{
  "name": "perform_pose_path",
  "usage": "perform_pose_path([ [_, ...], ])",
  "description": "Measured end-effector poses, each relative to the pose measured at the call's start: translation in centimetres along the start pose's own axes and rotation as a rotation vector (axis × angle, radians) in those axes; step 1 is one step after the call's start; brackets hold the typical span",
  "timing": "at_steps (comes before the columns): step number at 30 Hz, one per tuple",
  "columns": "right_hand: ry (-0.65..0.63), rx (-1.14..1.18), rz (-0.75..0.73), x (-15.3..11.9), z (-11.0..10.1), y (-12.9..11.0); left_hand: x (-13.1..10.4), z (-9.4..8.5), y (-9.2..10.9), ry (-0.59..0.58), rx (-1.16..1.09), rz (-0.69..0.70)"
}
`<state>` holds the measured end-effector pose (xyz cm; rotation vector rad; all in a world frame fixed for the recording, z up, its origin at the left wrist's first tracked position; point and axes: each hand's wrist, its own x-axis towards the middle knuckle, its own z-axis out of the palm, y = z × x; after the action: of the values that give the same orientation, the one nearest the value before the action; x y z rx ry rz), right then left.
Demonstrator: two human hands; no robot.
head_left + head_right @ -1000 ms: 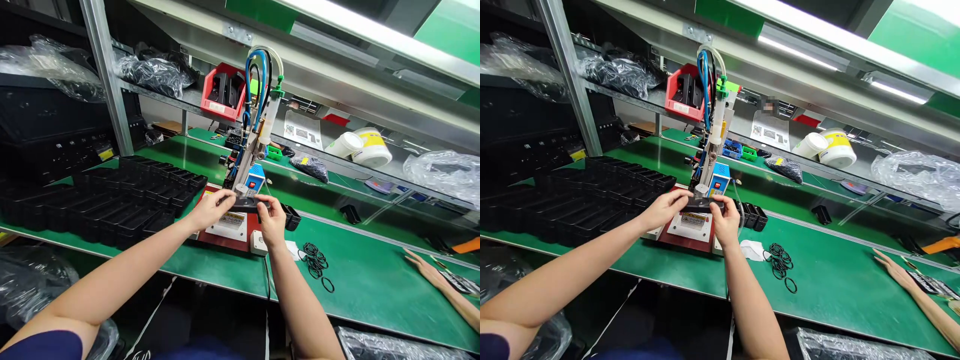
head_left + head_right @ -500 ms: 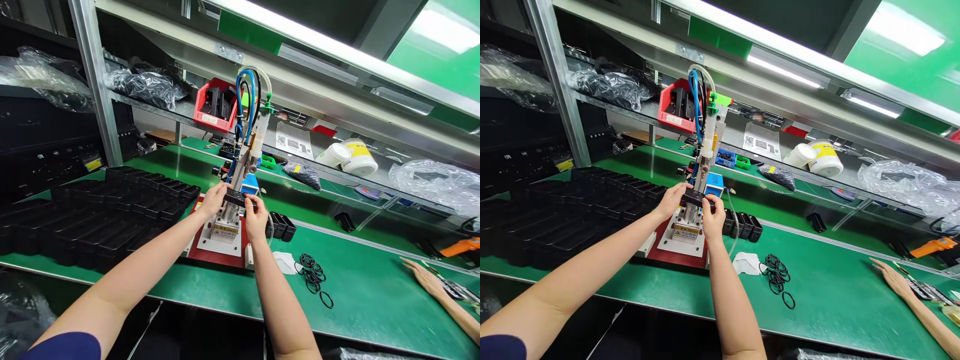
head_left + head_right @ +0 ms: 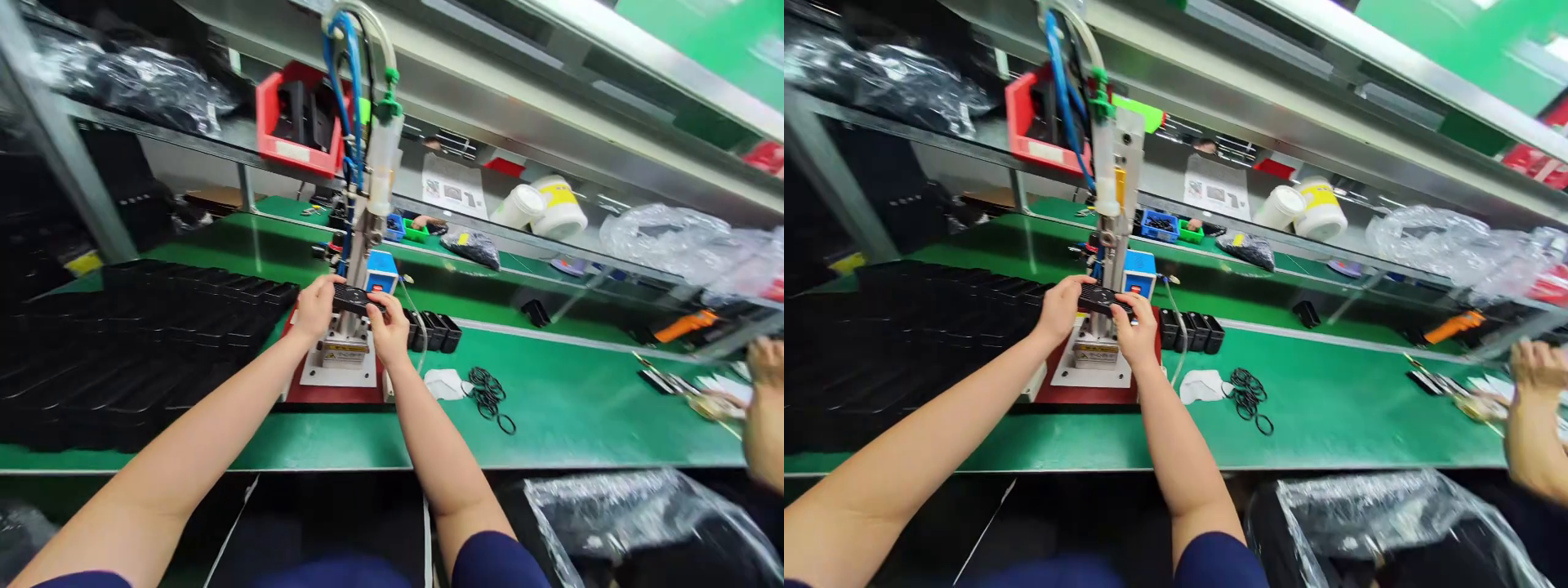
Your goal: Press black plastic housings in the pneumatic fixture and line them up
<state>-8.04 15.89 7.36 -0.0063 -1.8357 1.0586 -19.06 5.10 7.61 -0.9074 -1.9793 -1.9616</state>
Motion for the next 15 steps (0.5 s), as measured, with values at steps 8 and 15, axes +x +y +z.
perform_pose_path([
  [8, -0.175, 0.062, 0.167, 0.4, -3.2, 1.1, -1.3, 0.9, 0.7, 0.167, 0.205, 0.022],
  [15, -0.147, -0.187, 0.192, -1.6, -5.0, 1.3, -2.8, -0.5, 2.6, 0.105, 0.252, 0.022],
])
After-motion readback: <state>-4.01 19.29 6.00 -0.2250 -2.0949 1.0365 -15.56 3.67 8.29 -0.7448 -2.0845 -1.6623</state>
